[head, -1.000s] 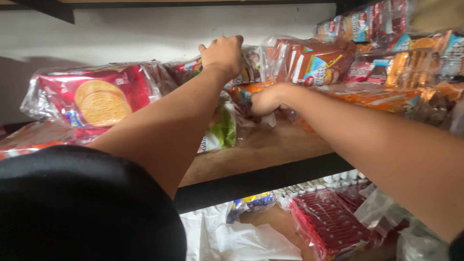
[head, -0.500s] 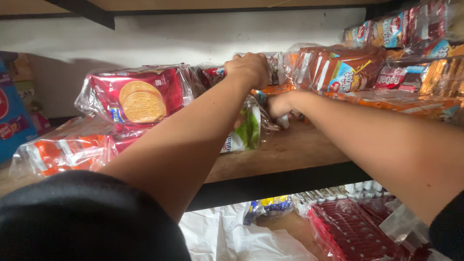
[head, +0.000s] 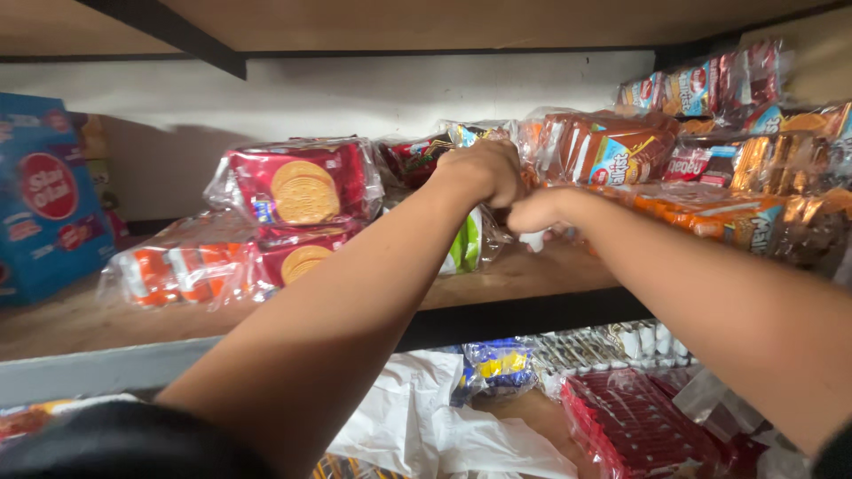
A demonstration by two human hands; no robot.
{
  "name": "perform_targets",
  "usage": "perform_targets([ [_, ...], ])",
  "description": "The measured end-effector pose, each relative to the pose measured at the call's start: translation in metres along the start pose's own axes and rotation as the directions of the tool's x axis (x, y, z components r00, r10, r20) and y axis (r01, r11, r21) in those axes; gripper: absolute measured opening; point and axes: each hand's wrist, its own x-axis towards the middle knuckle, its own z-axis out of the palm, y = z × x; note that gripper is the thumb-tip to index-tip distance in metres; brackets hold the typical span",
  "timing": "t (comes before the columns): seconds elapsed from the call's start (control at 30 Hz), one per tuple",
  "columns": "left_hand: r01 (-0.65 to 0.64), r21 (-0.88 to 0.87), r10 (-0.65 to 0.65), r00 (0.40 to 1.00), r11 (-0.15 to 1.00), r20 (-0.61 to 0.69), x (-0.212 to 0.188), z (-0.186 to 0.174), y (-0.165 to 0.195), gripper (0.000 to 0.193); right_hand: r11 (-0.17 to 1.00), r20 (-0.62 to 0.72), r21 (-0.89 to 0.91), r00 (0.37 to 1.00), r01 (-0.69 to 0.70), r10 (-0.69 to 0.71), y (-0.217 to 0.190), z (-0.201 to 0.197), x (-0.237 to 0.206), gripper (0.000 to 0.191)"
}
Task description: The person repeatedly picks packaged snack items from a cardboard box and places them onto metal shelves. They handle multiple snack packages, including orange and green varieties, and arrange them in rows on the shelf.
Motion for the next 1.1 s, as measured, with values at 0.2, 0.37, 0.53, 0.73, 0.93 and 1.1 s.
perform_targets([
  [0.2, -0.039, -0.32, -0.005, 0.991, 0.946, -0.137, -0.065, -0.017, -0.014, 0.051, 0.803, -0.205, 0.467, 0.928, 0.371, -0.31, 0.009, 0.001, -0.094, 0.047],
  [0.37, -0.1, -0.449, -0.022, 0.966, 0.888, -0.259, -0.108, -0.015, -0.022, 0.044, 0.757, -0.348, 0.509, 0.902, 0.409, -0.254, 0.006, 0.017, -0.16, 0.049],
  [0.53, -0.324, -0.517, 0.042, 0.874, 0.792, -0.484, -0.152, -0.011, -0.045, 0.038, 0.638, -0.607, 0.421, 0.722, 0.646, -0.331, -0.002, 0.035, -0.21, 0.03],
  [0.73, -0.626, -0.53, 0.006, 0.649, 0.572, -0.761, -0.226, -0.001, -0.078, 0.025, 0.47, -0.752, 0.441, 0.6, 0.765, -0.272, -0.031, 0.066, -0.277, 0.019],
  [0.93, -0.54, -0.538, -0.084, 0.651, 0.648, -0.754, -0.323, 0.014, -0.108, 0.02, 0.434, -0.842, 0.276, 0.434, 0.857, -0.322, -0.106, 0.125, -0.325, 0.014],
  [1.1, -0.306, -0.665, -0.273, 0.736, 0.681, -0.619, -0.422, 0.05, -0.137, 0.013, 0.349, -0.867, 0.248, 0.368, 0.904, -0.336, -0.167, 0.205, -0.35, 0.011],
])
